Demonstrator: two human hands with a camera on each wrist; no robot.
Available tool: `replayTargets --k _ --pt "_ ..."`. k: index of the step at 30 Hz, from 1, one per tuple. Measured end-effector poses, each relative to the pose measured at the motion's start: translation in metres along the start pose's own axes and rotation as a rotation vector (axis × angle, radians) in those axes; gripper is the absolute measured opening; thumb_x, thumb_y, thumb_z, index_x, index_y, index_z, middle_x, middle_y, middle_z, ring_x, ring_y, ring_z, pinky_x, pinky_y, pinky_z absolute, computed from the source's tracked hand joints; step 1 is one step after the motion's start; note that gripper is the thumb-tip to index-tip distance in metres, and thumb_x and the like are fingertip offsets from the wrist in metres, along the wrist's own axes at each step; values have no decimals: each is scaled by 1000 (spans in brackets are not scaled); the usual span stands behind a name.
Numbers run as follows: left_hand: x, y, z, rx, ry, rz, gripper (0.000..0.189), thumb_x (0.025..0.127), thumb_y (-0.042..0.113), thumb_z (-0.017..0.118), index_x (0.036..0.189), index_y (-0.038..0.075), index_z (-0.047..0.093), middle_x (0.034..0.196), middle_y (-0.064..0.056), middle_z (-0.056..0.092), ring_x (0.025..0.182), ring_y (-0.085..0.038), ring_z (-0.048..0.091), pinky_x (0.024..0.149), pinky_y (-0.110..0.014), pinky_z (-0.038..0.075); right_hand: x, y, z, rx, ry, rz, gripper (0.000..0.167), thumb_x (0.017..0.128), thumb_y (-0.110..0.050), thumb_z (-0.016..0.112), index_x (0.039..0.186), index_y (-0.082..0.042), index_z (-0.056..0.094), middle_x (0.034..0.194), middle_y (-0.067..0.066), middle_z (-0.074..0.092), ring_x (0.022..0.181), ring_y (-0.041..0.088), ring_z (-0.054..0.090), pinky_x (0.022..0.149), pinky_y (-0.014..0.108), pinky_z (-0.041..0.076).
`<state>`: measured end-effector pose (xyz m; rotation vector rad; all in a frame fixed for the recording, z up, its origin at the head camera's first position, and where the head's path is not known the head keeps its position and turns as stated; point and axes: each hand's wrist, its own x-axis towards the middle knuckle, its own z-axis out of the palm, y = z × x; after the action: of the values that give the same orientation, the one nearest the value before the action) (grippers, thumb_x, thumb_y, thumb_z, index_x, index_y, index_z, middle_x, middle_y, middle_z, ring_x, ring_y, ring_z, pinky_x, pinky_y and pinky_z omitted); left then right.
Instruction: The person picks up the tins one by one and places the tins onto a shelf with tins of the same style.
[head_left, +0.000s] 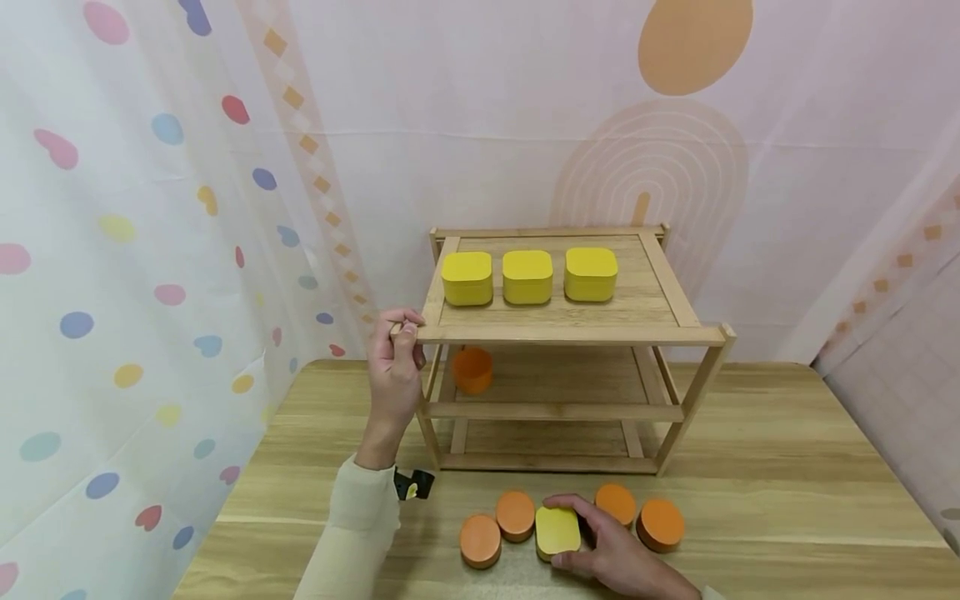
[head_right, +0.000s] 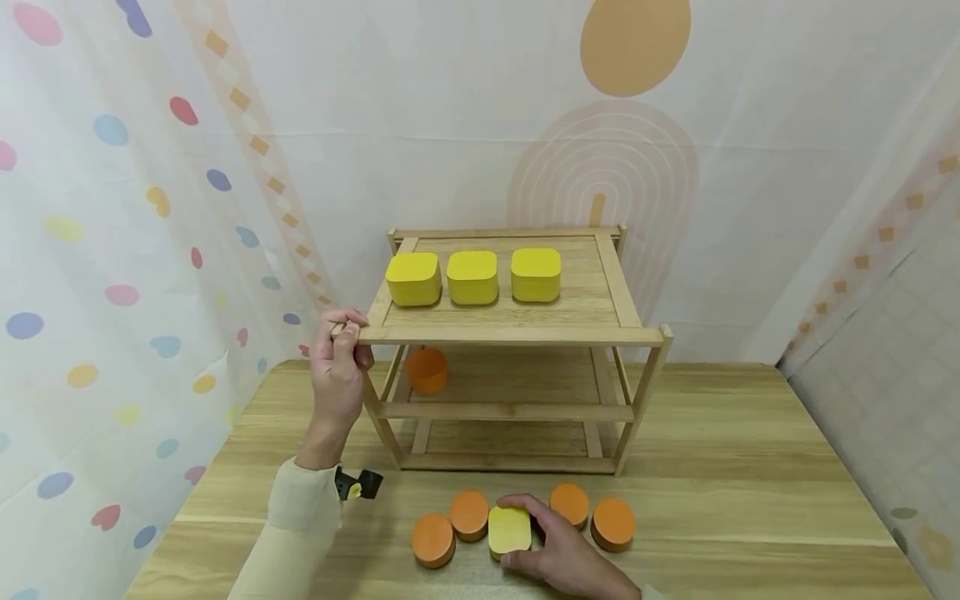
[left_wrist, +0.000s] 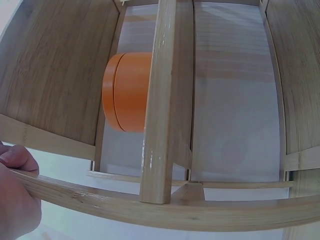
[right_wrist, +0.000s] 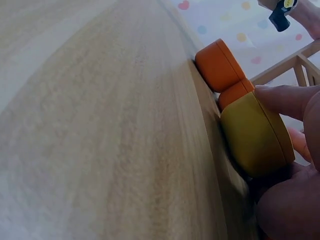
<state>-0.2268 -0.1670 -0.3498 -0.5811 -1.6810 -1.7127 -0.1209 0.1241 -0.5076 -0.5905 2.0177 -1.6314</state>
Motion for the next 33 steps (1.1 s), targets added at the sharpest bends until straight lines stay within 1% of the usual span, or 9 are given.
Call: replayTargets --k 2,6,9,12,16,21,24,28,33 --pt "0 1 0 2 2 -7 21 101 8 38 101 -11 48 66 3 39 55 -10 37 50 -20 34 1 0 0 -21 6 0 59 90 -25 72 142 -14 46 143 17 44 109 18 51 86 25 46" --pt "0 3 0 18 17 -56 22 102 9 39 103 -10 49 69 1 40 56 -11 38 52 -20 34 3 -1 -1 -46 15 11 59 90 -27 73 142 -17 48 143 15 45 110 20 50 87 25 45" --pt "0 4 -1 24 28 -101 22 102 11 39 103 -9 50 68 0 40 56 -11 38 51 -20 34 3 -1 0 -37 13 19 58 90 -26 73 141 -18 48 139 13 48 106 20 52 84 25 46" --pt "0 5 -2 14 28 -130 23 102 12 40 103 -8 51 65 0 40 55 -12 38 50 -20 33 2 0 0 -33 11 24 58 90 -26 73 142 -17 47 138 12 49 103 18 53 83 25 47" --pt "2 8 -3 22 13 -154 25 103 14 42 104 -7 55 62 -1 42 53 -12 39 49 -21 33 2 0 0 -50 18 24 58 90 -27 73 141 -18 48 137 12 49 105 19 52 84 25 46" --pt "7 12 -5 64 -25 -159 25 104 15 44 110 -2 62 56 -2 48 46 -15 40 44 -22 35 1 0 1 -74 23 15 57 90 -27 73 140 -18 49 140 13 48 110 21 51 87 25 45" --pt "9 14 -6 107 -49 -150 27 104 12 42 112 3 66 56 -6 50 45 -16 41 43 -23 36 0 0 1 -108 33 9 57 89 -29 73 140 -19 50 140 11 49 111 18 51 89 24 44" --pt "12 17 -5 138 -66 -116 31 102 6 39 107 6 70 57 -12 45 45 -15 39 43 -24 35 1 0 0 -136 47 -18 57 89 -27 74 140 -17 50 135 10 53 106 14 54 87 23 45" --pt "13 15 -2 121 -42 -61 32 101 2 39 98 2 70 59 -6 40 49 -16 39 47 -23 37 2 -1 0 -125 44 -40 56 89 -24 74 140 -15 50 130 11 55 99 13 54 83 24 45"
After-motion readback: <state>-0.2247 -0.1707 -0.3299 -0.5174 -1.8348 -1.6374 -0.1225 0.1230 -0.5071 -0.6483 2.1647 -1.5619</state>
